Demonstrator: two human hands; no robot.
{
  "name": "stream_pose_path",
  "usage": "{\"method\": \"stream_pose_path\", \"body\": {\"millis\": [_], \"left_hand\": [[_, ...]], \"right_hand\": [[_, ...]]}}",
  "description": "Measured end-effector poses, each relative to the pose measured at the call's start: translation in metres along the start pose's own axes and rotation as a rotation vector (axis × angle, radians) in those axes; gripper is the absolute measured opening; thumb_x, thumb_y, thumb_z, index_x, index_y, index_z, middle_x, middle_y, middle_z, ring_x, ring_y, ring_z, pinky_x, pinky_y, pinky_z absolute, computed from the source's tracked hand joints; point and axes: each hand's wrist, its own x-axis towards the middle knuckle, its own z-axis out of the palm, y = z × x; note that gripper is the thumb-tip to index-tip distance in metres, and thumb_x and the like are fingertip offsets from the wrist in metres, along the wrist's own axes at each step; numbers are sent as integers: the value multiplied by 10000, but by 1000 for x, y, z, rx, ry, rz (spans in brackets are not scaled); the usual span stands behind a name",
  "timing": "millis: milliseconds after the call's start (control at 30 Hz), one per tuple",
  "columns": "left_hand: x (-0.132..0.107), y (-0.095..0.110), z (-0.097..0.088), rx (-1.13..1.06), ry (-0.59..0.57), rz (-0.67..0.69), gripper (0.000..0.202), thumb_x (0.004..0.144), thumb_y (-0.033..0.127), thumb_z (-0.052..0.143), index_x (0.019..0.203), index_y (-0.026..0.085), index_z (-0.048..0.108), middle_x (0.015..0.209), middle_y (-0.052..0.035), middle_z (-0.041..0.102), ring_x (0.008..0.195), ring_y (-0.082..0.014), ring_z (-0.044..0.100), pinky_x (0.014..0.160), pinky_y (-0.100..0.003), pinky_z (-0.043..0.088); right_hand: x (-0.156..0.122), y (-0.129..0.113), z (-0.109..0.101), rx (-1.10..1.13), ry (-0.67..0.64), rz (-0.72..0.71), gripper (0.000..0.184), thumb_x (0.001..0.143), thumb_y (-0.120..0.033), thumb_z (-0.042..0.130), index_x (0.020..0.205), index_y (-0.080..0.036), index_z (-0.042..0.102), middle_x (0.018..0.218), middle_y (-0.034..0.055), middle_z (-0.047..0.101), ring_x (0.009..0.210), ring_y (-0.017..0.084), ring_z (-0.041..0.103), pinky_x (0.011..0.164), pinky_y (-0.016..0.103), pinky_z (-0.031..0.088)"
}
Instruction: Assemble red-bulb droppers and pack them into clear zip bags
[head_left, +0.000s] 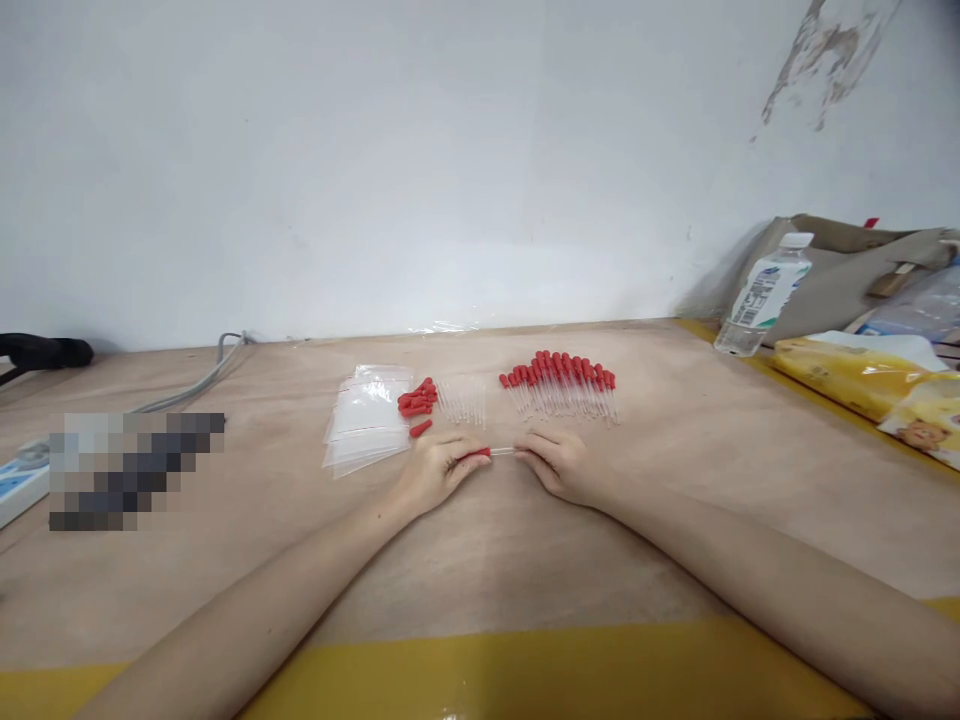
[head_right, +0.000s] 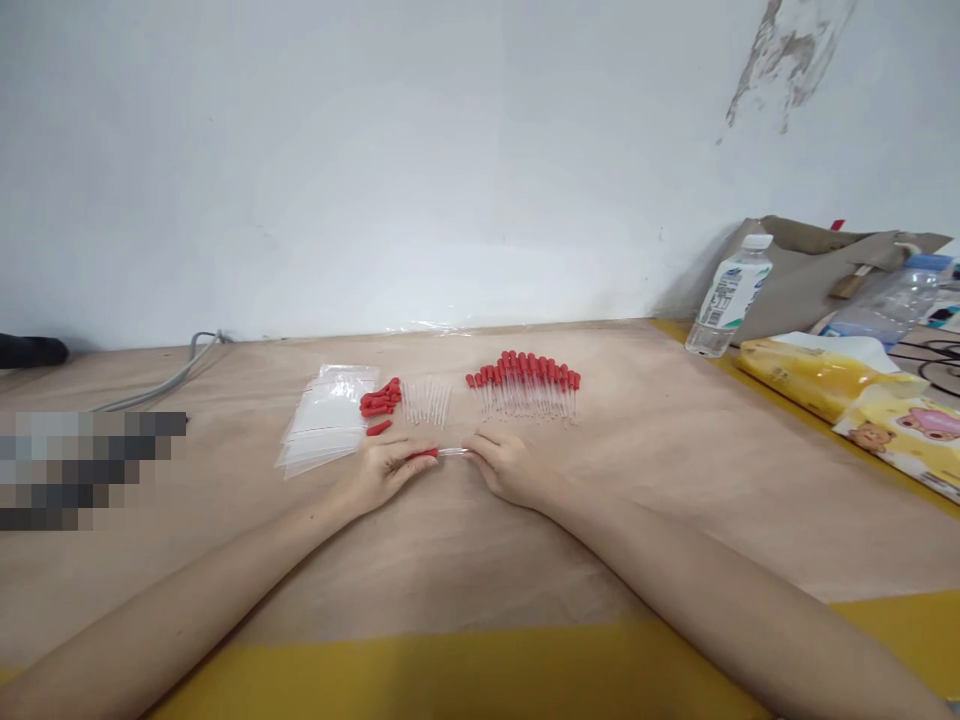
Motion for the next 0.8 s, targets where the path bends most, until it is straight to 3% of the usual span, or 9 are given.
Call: {"method": "stream_pose_path", "body": {"millis": [233,467,800], "left_hand": [[-5,0,7,-260,-131,-217,201,797,310,606,912,171,695,840,-21,721,716,-155,653,638,-228,499],[-7,-1,7,-263,-158,-199,211,815,301,576,933,169,690,874,-35,718,751,-165,653,665,-244,503],[-1,0,8,-82,-56,-113,203,826,303,569,930,178,692,908,-58,716,817,-192,664,739,-295,522]], "right_hand": [[-2,-4,4,-47,23,-74,248,910,-217,389,844,-156,620,647,24,559,563,106,467,511,220,341],[2,-13,5,-46,-66,-19,313,912,-243,364,744,-149,611,618,25,544,534,104,449,491,231,295],[10,-14,-1,1,-293,191,277,911,-241,358,874,-164,621,787,57,629,690,143,558,623,246,398]]}}
